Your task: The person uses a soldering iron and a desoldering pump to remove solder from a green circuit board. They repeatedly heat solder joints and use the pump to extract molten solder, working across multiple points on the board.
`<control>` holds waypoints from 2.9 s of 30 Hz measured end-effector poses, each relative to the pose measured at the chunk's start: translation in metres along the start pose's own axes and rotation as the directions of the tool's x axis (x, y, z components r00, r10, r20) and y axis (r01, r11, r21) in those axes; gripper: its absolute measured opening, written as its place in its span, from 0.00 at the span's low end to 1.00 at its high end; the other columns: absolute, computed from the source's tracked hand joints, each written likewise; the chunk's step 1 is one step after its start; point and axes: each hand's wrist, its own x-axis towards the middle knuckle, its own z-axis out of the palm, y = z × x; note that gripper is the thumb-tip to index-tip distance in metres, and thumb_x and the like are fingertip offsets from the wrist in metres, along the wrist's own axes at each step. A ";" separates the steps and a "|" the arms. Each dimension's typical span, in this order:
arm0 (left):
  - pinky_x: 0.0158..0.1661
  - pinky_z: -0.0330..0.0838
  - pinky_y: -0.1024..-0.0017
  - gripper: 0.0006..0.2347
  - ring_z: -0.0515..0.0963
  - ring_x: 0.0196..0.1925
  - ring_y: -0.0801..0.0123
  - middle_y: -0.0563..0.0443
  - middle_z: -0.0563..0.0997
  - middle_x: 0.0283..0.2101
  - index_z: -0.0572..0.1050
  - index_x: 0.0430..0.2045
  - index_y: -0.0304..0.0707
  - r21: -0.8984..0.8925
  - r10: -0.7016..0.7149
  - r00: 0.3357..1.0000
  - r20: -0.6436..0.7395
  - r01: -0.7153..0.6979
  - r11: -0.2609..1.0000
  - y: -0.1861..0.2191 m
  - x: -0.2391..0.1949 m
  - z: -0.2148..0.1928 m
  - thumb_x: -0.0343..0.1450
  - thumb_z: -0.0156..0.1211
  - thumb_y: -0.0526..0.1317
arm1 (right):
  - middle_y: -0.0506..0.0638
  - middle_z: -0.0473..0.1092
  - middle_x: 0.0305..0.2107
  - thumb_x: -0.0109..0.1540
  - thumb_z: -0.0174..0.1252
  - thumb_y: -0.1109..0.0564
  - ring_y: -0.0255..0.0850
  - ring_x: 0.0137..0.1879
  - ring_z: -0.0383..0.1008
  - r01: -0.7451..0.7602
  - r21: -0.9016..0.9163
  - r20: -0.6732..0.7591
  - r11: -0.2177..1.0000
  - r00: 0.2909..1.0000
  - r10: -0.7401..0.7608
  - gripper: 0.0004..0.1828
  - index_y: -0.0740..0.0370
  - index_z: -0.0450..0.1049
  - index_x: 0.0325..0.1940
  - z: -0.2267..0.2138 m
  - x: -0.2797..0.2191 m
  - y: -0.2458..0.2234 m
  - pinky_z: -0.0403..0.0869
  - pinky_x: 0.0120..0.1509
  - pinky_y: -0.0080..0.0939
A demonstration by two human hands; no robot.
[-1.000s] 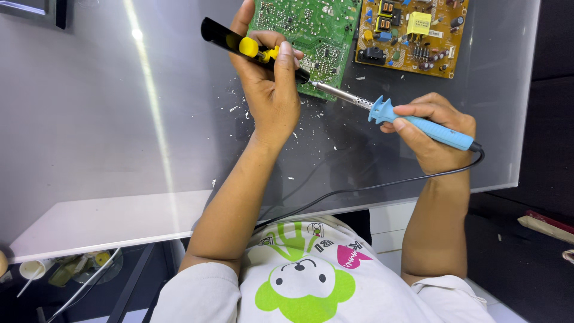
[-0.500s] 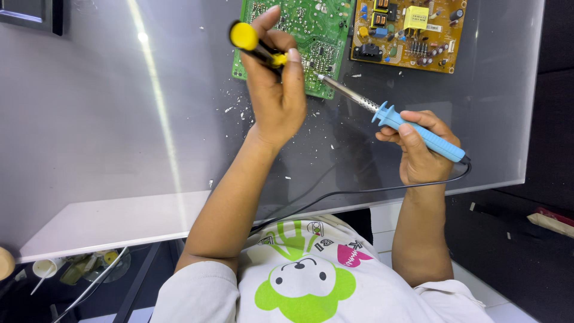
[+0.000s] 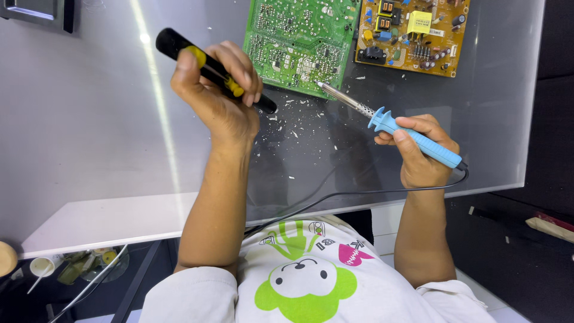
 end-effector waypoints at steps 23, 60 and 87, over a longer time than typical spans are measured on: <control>0.28 0.60 0.66 0.12 0.63 0.20 0.66 0.50 0.68 0.25 0.71 0.28 0.39 -0.132 0.255 0.957 -0.138 -0.273 0.953 -0.035 0.015 -0.013 0.76 0.48 0.47 | 0.63 0.71 0.47 0.73 0.63 0.65 0.60 0.44 0.85 0.027 -0.023 0.019 0.999 0.999 -0.027 0.08 0.72 0.77 0.54 0.004 -0.002 -0.005 0.94 0.55 0.57; 0.43 0.75 0.72 0.07 0.74 0.37 0.70 0.54 0.70 0.41 0.72 0.50 0.45 0.249 0.395 0.912 0.108 -0.409 0.878 -0.090 -0.001 0.000 0.79 0.56 0.34 | 0.62 0.79 0.30 0.68 0.70 0.54 0.49 0.34 0.85 -0.348 0.349 -0.143 0.870 0.898 0.416 0.14 0.68 0.81 0.51 -0.017 0.040 0.054 0.91 0.38 0.50; 0.18 0.52 0.75 0.37 0.62 0.14 0.69 0.54 0.62 0.20 0.70 0.10 0.38 -0.066 0.071 0.994 0.079 -0.065 0.996 0.001 -0.003 -0.001 0.64 0.32 0.75 | 0.56 0.81 0.34 0.66 0.70 0.43 0.45 0.40 0.85 -0.317 0.662 -0.187 0.679 0.808 0.559 0.20 0.59 0.83 0.54 0.005 0.027 0.069 0.89 0.51 0.51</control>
